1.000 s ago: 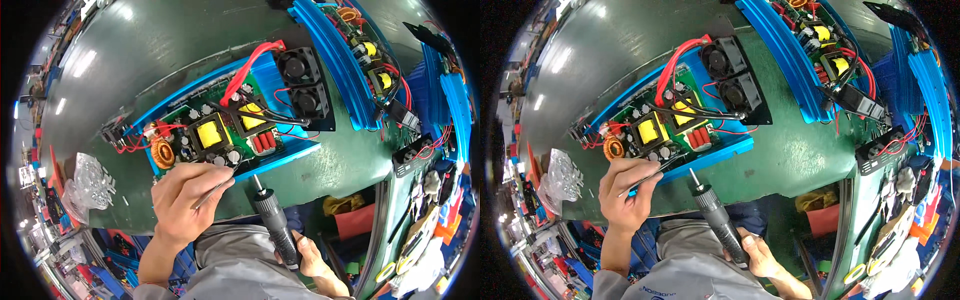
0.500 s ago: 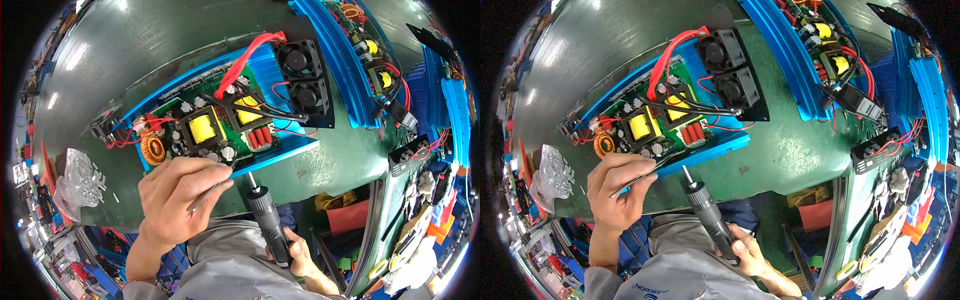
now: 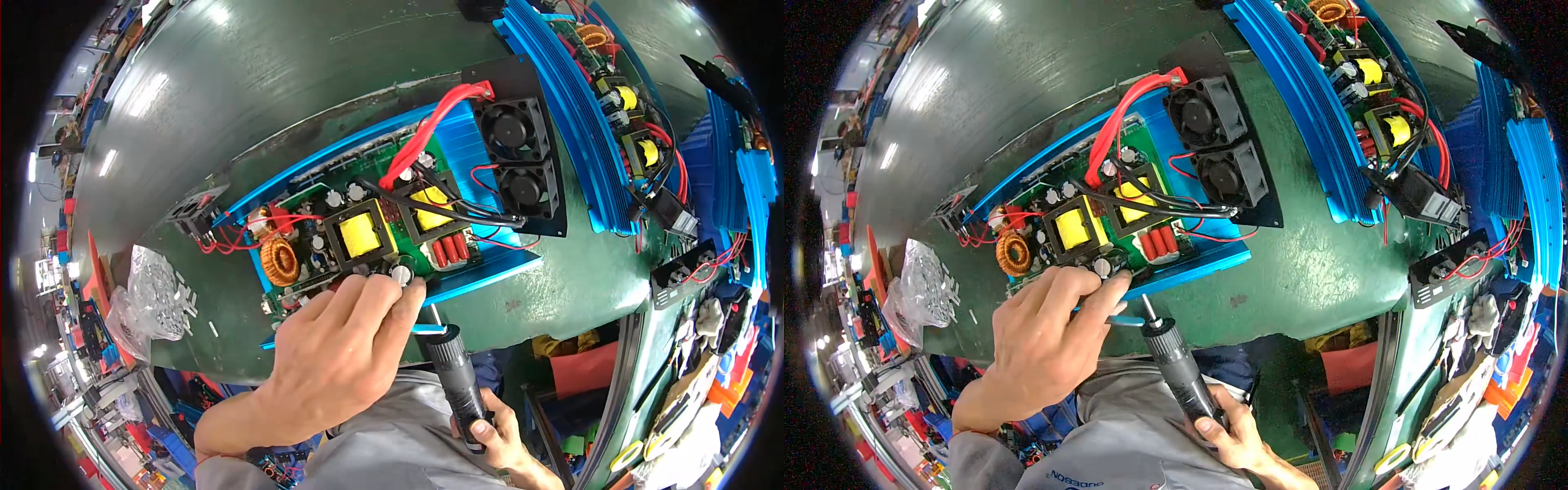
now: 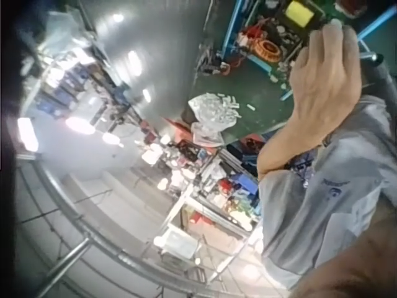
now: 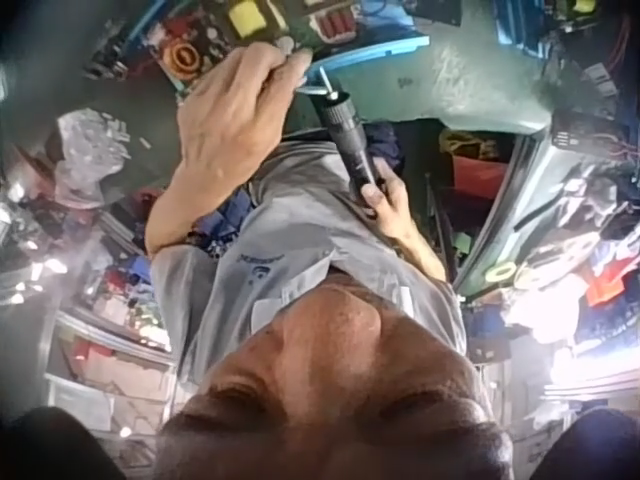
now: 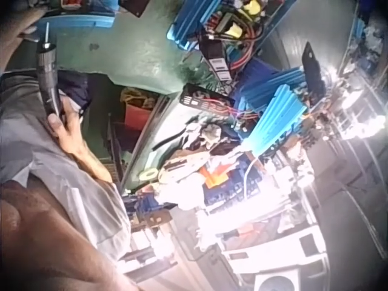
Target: Assembling electronic components by installing cooling fans and screwing parts into a protective housing.
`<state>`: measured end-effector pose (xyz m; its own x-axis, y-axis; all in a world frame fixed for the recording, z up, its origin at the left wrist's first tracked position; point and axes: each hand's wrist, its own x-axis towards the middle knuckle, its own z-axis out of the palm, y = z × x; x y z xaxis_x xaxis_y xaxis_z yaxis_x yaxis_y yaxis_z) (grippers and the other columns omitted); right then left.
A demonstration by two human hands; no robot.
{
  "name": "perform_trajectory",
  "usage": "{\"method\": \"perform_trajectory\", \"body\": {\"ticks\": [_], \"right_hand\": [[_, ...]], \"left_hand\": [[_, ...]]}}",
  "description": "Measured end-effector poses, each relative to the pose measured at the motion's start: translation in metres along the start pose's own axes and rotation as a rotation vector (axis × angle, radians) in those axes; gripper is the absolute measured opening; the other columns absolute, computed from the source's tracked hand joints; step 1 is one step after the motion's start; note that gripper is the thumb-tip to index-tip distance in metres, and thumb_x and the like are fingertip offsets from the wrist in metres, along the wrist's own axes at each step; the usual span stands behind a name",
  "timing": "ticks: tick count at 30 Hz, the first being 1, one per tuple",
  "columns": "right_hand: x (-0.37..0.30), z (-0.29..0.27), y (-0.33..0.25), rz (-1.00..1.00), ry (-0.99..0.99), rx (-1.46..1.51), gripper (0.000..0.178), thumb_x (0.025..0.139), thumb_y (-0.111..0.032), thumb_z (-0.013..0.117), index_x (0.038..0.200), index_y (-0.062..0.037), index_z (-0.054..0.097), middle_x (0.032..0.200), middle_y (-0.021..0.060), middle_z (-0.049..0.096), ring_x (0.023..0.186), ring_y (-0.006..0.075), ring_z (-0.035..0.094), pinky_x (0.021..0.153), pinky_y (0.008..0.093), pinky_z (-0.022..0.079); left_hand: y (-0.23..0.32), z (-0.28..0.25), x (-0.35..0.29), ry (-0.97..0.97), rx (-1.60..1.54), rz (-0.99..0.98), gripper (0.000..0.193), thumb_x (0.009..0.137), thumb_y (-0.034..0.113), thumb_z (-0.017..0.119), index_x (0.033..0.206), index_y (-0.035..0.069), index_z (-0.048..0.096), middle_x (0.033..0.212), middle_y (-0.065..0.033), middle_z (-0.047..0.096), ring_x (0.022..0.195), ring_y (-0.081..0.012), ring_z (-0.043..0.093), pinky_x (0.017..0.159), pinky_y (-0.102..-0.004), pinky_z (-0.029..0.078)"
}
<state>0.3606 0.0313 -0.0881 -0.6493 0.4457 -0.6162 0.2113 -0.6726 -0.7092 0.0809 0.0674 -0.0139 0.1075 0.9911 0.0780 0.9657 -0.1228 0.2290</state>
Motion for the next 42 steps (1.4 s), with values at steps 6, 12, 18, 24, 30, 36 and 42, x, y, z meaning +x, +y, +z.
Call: {"method": "perform_trajectory", "body": {"ticks": [6,12,18,24,30,36,42], "right_hand": [[0.003,0.001,0.004,-0.135,0.038,-0.180,0.074,0.102,-0.063,0.033,0.118,0.0069,0.052,0.080,0.0102,0.065,0.068,0.0138,0.058,0.062,0.0296,0.046],[0.008,0.000,0.002,-0.009,0.033,-0.026,0.083,0.101,-0.069,0.030,0.119,0.0077,0.057,0.074,0.0106,0.064,0.063,0.0153,0.059,0.060,0.0291,0.046],[0.018,-0.006,0.017,0.329,-0.327,0.652,0.101,0.092,-0.080,0.034,0.139,0.0081,0.049,0.063,0.0129,0.060,0.048,0.0190,0.049,0.048,0.0317,0.039],[0.002,-0.010,0.039,-0.036,0.157,-0.005,0.093,0.096,-0.076,0.029,0.133,0.0068,0.052,0.074,0.0073,0.059,0.055,0.0174,0.056,0.049,0.0298,0.044],[0.005,-0.013,0.081,-0.161,0.351,0.113,0.085,0.098,-0.071,0.027,0.128,0.0043,0.054,0.068,0.0056,0.057,0.053,0.0144,0.051,0.049,0.0269,0.038],[0.005,0.009,0.051,-0.161,0.400,0.023,0.084,0.099,-0.071,0.028,0.127,0.0028,0.055,0.070,0.0027,0.053,0.057,0.0121,0.048,0.050,0.0250,0.036],[0.006,0.016,0.054,-0.183,0.400,-0.011,0.085,0.099,-0.072,0.027,0.130,0.0022,0.054,0.074,0.0031,0.055,0.059,0.0118,0.050,0.053,0.0248,0.037]], "left_hand": [[0.011,0.002,0.003,-0.013,0.129,-0.009,0.036,0.077,0.005,0.074,0.111,-0.003,0.068,0.090,-0.0052,0.053,0.077,-0.0184,0.060,0.054,-0.0293,0.048],[0.010,-0.003,0.008,-0.082,0.073,-0.001,0.033,0.076,0.003,0.072,0.108,-0.004,0.068,0.090,-0.0054,0.053,0.076,-0.0180,0.060,0.053,-0.0295,0.049],[0.002,-0.004,0.006,-0.030,0.038,0.033,0.034,0.074,0.003,0.070,0.107,-0.004,0.068,0.089,-0.0064,0.053,0.076,-0.0186,0.061,0.052,-0.0309,0.049],[-0.012,-0.011,-0.028,0.265,-0.202,-0.153,0.030,0.071,0.006,0.080,0.099,0.009,0.071,0.091,-0.0030,0.062,0.074,-0.0197,0.064,0.060,-0.0334,0.051],[-0.045,-0.010,-0.134,0.454,-0.226,-0.900,0.010,0.089,0.006,0.072,0.099,0.006,0.073,0.090,-0.0081,0.065,0.074,-0.0204,0.065,0.062,-0.0304,0.051],[-0.086,-0.005,-0.187,0.551,-0.029,-0.932,0.014,0.091,0.011,0.072,0.102,0.002,0.072,0.093,-0.0110,0.067,0.079,-0.0242,0.065,0.073,-0.0314,0.052],[-0.080,-0.003,-0.212,0.416,-0.150,-1.188,0.023,0.088,0.012,0.077,0.109,0.002,0.075,0.097,-0.0104,0.069,0.077,-0.0164,0.065,0.073,-0.0276,0.052]]}}
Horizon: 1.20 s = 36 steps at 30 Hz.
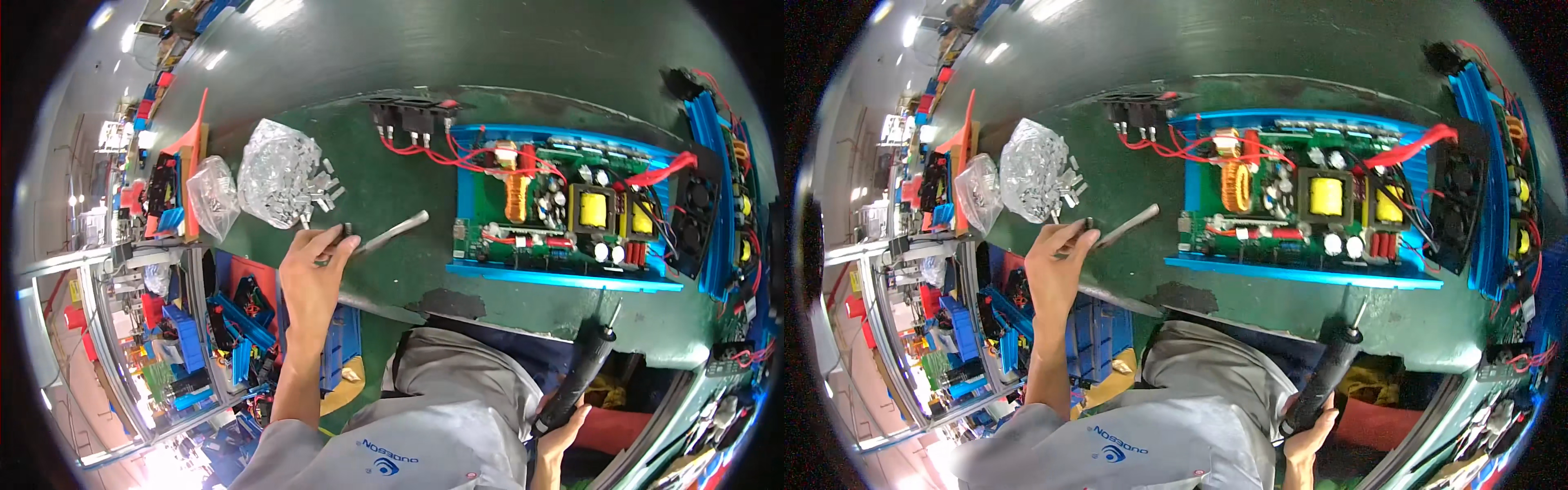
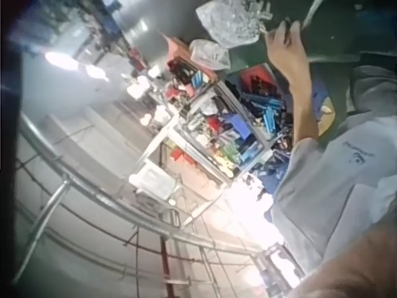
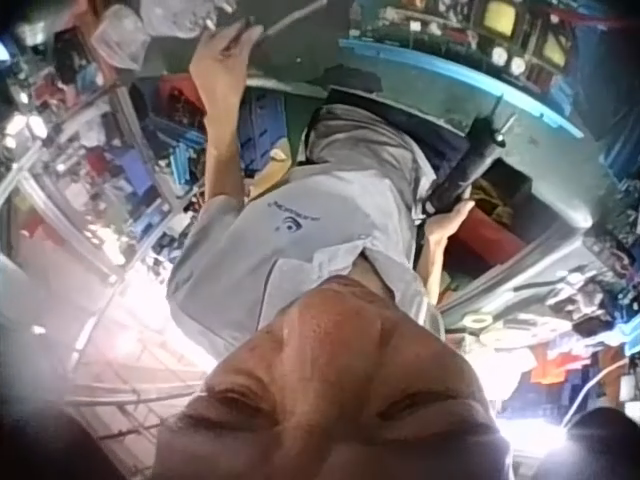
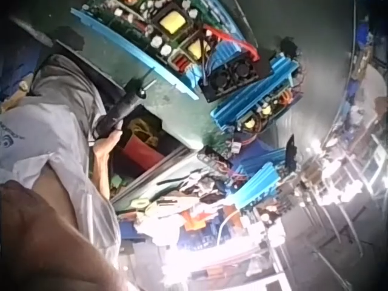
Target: Assembling electronic components by installing cooling fans and screwing parts into a protective housing.
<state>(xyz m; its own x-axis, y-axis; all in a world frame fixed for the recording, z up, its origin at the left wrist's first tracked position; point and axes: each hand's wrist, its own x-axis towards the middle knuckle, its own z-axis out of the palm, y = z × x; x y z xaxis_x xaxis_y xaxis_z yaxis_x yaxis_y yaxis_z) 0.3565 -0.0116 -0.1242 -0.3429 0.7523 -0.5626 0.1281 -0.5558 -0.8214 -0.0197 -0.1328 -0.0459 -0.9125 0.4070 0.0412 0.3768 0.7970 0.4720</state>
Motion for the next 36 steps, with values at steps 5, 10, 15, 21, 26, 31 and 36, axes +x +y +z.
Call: {"method": "perform_trajectory", "body": {"ticks": [5,10,15,21,26,31,36], "right_hand": [[-0.003,-0.013,0.005,0.072,-0.061,0.045,0.086,0.096,-0.074,0.033,0.137,0.0005,0.051,0.095,0.0048,0.062,0.067,0.0132,0.057,0.059,0.0269,0.045],[-0.003,-0.014,0.017,0.084,-0.082,-0.144,0.072,0.095,-0.067,0.042,0.126,-0.0050,0.059,0.088,0.0029,0.063,0.074,0.0123,0.058,0.068,0.0290,0.047],[0.003,-0.006,-0.019,-0.251,-0.338,-0.220,0.041,0.104,-0.021,0.042,0.138,0.0026,0.047,0.093,0.0234,0.065,0.082,0.0386,0.067,0.078,0.0414,0.051],[0.010,-0.001,-0.034,-0.254,-0.338,-0.288,0.045,0.107,-0.030,0.036,0.136,0.0020,0.049,0.078,0.0155,0.061,0.067,0.0287,0.060,0.064,0.0387,0.045],[0.009,0.004,-0.021,-0.314,-0.294,-0.274,0.043,0.106,-0.028,0.041,0.135,0.0038,0.048,0.080,0.0215,0.061,0.068,0.0363,0.062,0.066,0.0427,0.048],[0.012,0.005,-0.025,-0.305,-0.311,-0.241,0.042,0.106,-0.026,0.043,0.134,0.0052,0.048,0.080,0.0234,0.061,0.071,0.0385,0.063,0.068,0.0436,0.049],[0.019,0.005,-0.036,-0.165,-0.371,-0.153,0.045,0.108,-0.031,0.038,0.133,0.0051,0.050,0.079,0.0197,0.061,0.069,0.0320,0.063,0.069,0.0396,0.048]], "left_hand": [[-0.008,0.014,0.002,0.067,0.056,0.117,0.025,0.086,0.014,0.079,0.107,0.002,0.076,0.089,-0.0086,0.070,0.076,-0.0162,0.064,0.073,-0.0267,0.051],[-0.021,0.017,-0.002,0.191,0.450,0.421,0.014,0.096,0.014,0.067,0.105,0.005,0.073,0.092,-0.0108,0.067,0.079,-0.0219,0.066,0.066,-0.0328,0.052],[-0.005,-0.005,0.037,-0.028,0.041,0.284,0.025,0.106,0.019,0.054,0.109,-0.003,0.066,0.091,-0.0085,0.069,0.079,-0.0131,0.063,0.074,-0.0272,0.051],[0.144,0.032,-0.001,-0.104,-0.113,0.545,0.030,0.102,0.014,0.060,0.127,-0.002,0.065,0.100,-0.0092,0.073,0.088,-0.0134,0.067,0.083,-0.0271,0.050],[0.172,0.055,-0.001,-0.325,-0.210,0.627,0.017,0.096,0.002,0.066,0.109,-0.005,0.073,0.106,-0.0118,0.072,0.094,-0.0175,0.070,0.089,-0.0278,0.053],[0.188,0.069,0.004,-0.202,0.181,1.133,0.014,0.087,0.000,0.073,0.101,0.002,0.077,0.129,-0.0094,0.066,0.105,-0.0215,0.068,0.087,-0.0284,0.055],[0.189,0.086,0.034,-0.294,0.084,1.312,0.012,0.085,0.000,0.075,0.096,0.001,0.075,0.141,-0.0114,0.059,0.118,-0.0227,0.063,0.092,-0.0306,0.054]]}}
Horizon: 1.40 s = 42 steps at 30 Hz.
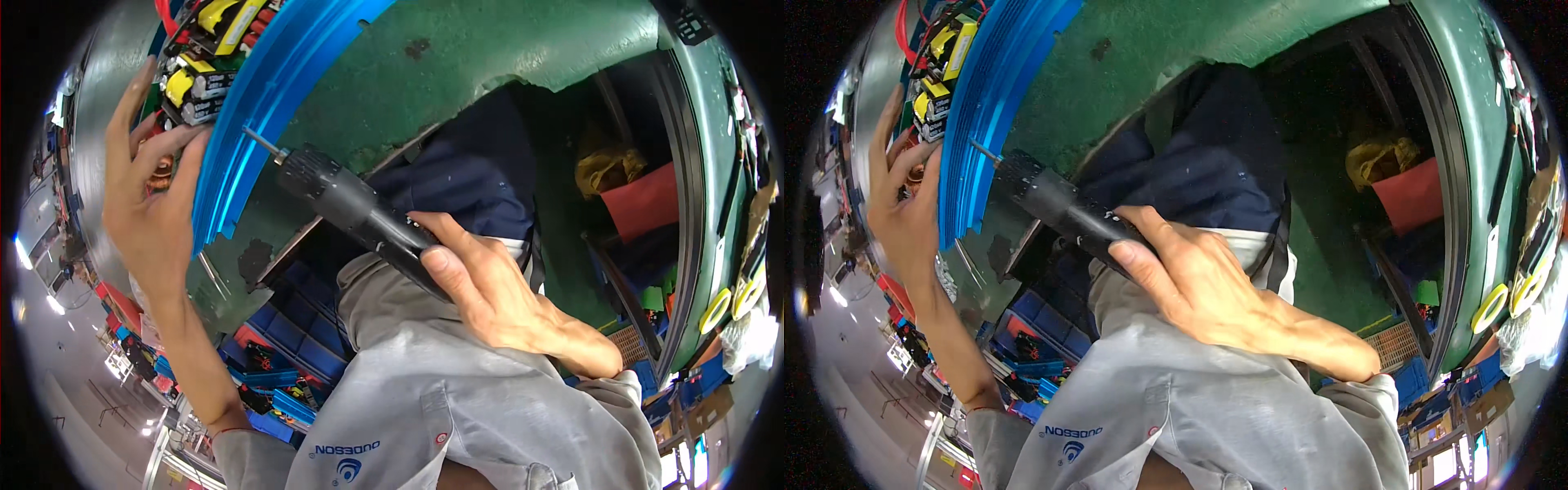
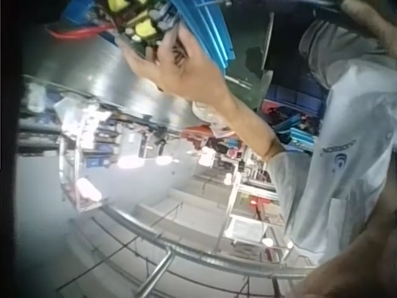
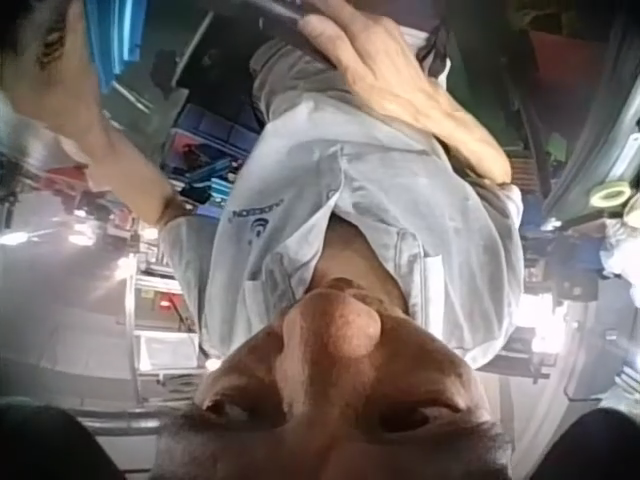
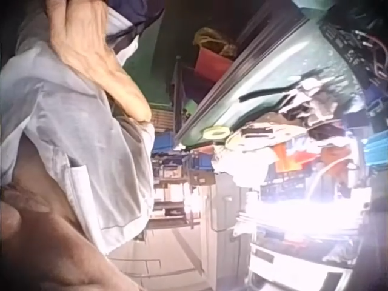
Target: Assembling electronic components by installing cooling fans and screwing parts into a protective housing.
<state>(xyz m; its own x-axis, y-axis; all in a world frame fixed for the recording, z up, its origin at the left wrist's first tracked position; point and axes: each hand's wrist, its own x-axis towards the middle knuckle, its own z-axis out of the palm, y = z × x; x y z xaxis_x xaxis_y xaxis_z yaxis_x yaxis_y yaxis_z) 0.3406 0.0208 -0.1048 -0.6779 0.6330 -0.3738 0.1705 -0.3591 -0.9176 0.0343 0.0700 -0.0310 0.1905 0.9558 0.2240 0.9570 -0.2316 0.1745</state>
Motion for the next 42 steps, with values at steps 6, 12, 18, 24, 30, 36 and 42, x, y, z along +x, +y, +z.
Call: {"method": "perform_trajectory", "body": {"ticks": [6,12,18,24,30,36,42], "right_hand": [[0.001,-0.006,0.013,0.248,-0.205,0.444,0.065,0.109,-0.050,0.024,0.125,0.0035,0.056,0.086,0.0060,0.065,0.076,0.0132,0.059,0.072,0.0274,0.046],[-0.005,-0.007,0.022,0.413,-0.324,0.706,0.085,0.100,-0.071,0.028,0.138,0.0003,0.052,0.078,0.0063,0.065,0.067,0.0112,0.056,0.061,0.0263,0.042],[0.003,-0.013,0.029,0.469,-0.424,0.844,0.099,0.095,-0.078,0.029,0.140,0.0084,0.048,0.072,0.0102,0.064,0.063,0.0178,0.056,0.058,0.0287,0.042],[0.001,-0.010,0.037,0.432,-0.506,1.229,0.102,0.096,-0.078,0.023,0.139,0.0114,0.047,0.066,0.0114,0.060,0.057,0.0194,0.053,0.056,0.0310,0.041],[-0.003,-0.010,0.010,0.575,-0.306,0.854,0.110,0.091,-0.083,0.019,0.134,0.0132,0.048,0.063,0.0099,0.056,0.056,0.0229,0.052,0.054,0.0345,0.040],[-0.004,-0.013,0.003,0.532,-0.299,0.603,0.107,0.092,-0.083,0.023,0.134,0.0121,0.050,0.072,0.0135,0.063,0.060,0.0210,0.059,0.057,0.0335,0.046],[-0.005,-0.002,0.008,0.430,-0.191,0.497,0.085,0.097,-0.073,0.037,0.128,0.0044,0.055,0.082,0.0100,0.067,0.068,0.0150,0.062,0.061,0.0284,0.048]], "left_hand": [[0.010,-0.002,-0.005,-0.065,-0.137,-0.220,0.013,0.078,-0.001,0.077,0.083,0.000,0.066,0.145,-0.0154,0.056,0.134,-0.0328,0.052,0.109,-0.0392,0.042],[0.007,0.001,-0.014,0.035,-0.327,-0.180,0.015,0.073,0.003,0.081,0.082,0.001,0.069,0.145,-0.0149,0.056,0.133,-0.0340,0.052,0.111,-0.0475,0.033],[0.001,-0.001,-0.011,0.032,-0.303,-0.148,0.015,0.070,0.010,0.083,0.080,0.004,0.074,0.136,-0.0065,0.064,0.134,-0.0309,0.052,0.110,-0.0463,0.037],[-0.001,-0.008,-0.005,-0.070,-0.340,-0.179,0.010,0.076,0.009,0.079,0.082,0.004,0.074,0.142,-0.0064,0.061,0.141,-0.0315,0.045,0.115,-0.0477,0.032],[0.001,-0.022,-0.002,-0.255,-0.380,-0.141,0.018,0.081,-0.001,0.069,0.099,0.002,0.070,0.154,-0.0122,0.046,0.148,-0.0368,0.033,0.120,-0.0538,0.025],[0.018,-0.034,-0.005,-0.352,-0.389,-0.156,0.033,0.079,0.009,0.072,0.109,-0.004,0.066,0.154,-0.0218,0.044,0.147,-0.0390,0.035,0.120,-0.0555,0.025],[0.022,-0.015,-0.016,-0.200,-0.355,-0.192,0.033,0.078,-0.001,0.074,0.109,-0.003,0.066,0.151,-0.0183,0.049,0.143,-0.0353,0.042,0.117,-0.0530,0.033]]}}
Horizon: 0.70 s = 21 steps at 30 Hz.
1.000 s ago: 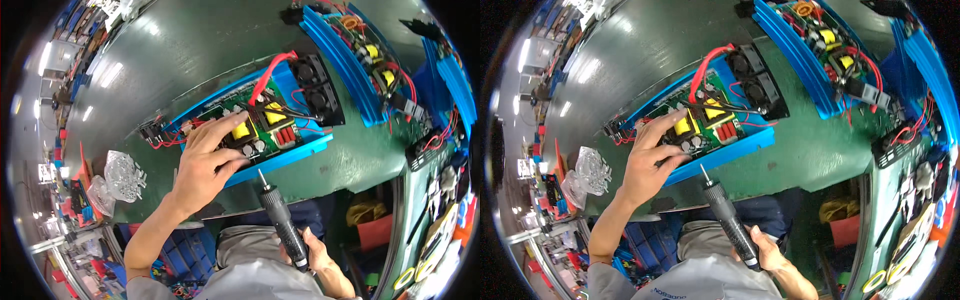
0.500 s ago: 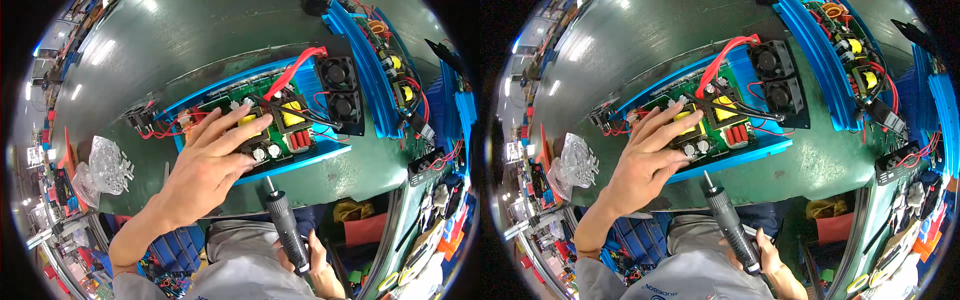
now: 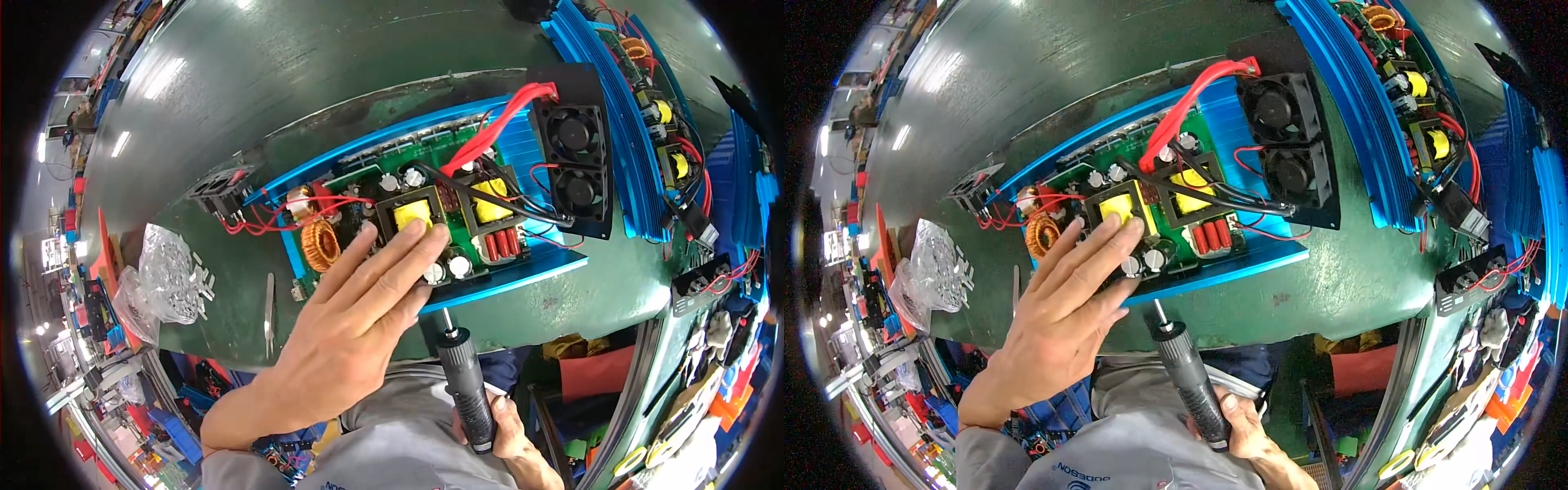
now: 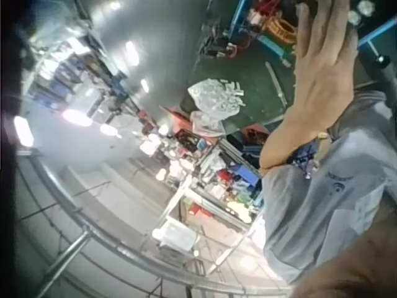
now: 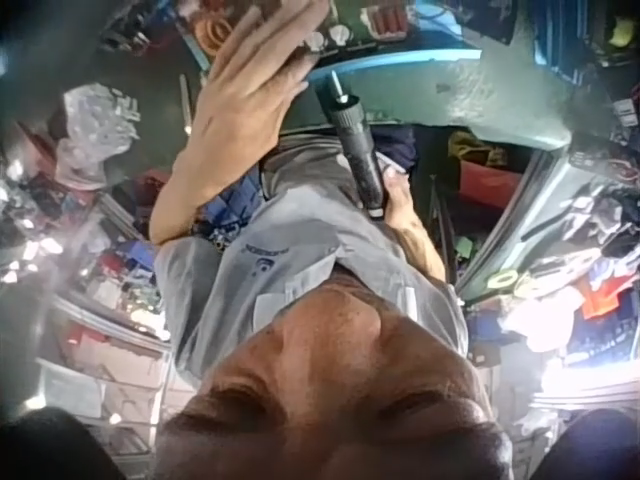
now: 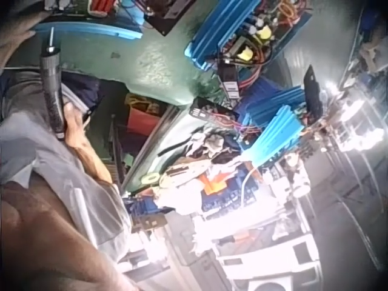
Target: Assembling electronic components by installing cooling fans and screwing parts into a protective housing.
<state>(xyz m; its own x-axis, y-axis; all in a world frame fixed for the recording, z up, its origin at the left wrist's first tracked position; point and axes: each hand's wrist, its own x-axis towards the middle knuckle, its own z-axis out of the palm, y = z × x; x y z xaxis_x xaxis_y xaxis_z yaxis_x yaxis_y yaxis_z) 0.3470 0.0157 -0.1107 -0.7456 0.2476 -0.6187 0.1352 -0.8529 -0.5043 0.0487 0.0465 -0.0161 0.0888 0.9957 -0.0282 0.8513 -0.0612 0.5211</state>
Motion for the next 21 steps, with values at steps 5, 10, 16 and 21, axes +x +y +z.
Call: {"method": "perform_trajectory", "body": {"ticks": [5,10,16,21], "right_hand": [[0.006,0.003,0.003,0.162,0.022,0.095,0.105,0.091,-0.084,0.026,0.136,0.0084,0.048,0.057,0.0124,0.054,0.047,0.0195,0.047,0.050,0.0317,0.039],[-0.003,0.004,-0.001,0.014,0.159,0.088,0.095,0.095,-0.078,0.027,0.129,0.0059,0.054,0.048,0.0107,0.049,0.035,0.0198,0.042,0.036,0.0316,0.034],[-0.018,-0.013,0.022,-0.273,0.402,-0.380,0.085,0.100,-0.070,0.023,0.130,0.0040,0.053,0.067,0.0056,0.055,0.054,0.0132,0.051,0.050,0.0264,0.038],[-0.014,-0.006,0.029,-0.289,0.433,-0.332,0.083,0.101,-0.067,0.025,0.133,0.0041,0.053,0.071,0.0038,0.055,0.058,0.0125,0.052,0.054,0.0252,0.038]], "left_hand": [[-0.006,0.000,-0.001,0.069,0.005,0.055,0.028,0.075,-0.001,0.073,0.101,-0.004,0.063,0.149,-0.0194,0.050,0.141,-0.0354,0.045,0.116,-0.0530,0.034],[-0.013,0.012,-0.008,0.202,0.090,0.121,0.021,0.087,0.011,0.063,0.102,-0.004,0.068,0.151,-0.0187,0.046,0.144,-0.0335,0.038,0.121,-0.0556,0.024],[-0.060,-0.033,-0.088,0.609,0.297,-0.310,0.023,0.094,0.015,0.067,0.116,0.008,0.069,0.125,-0.0122,0.067,0.120,-0.0307,0.061,0.106,-0.0440,0.045],[-0.137,-0.048,-0.157,0.793,0.311,-0.845,0.025,0.094,0.024,0.067,0.105,0.002,0.073,0.103,-0.0152,0.073,0.093,-0.0323,0.070,0.082,-0.0385,0.053]]}}
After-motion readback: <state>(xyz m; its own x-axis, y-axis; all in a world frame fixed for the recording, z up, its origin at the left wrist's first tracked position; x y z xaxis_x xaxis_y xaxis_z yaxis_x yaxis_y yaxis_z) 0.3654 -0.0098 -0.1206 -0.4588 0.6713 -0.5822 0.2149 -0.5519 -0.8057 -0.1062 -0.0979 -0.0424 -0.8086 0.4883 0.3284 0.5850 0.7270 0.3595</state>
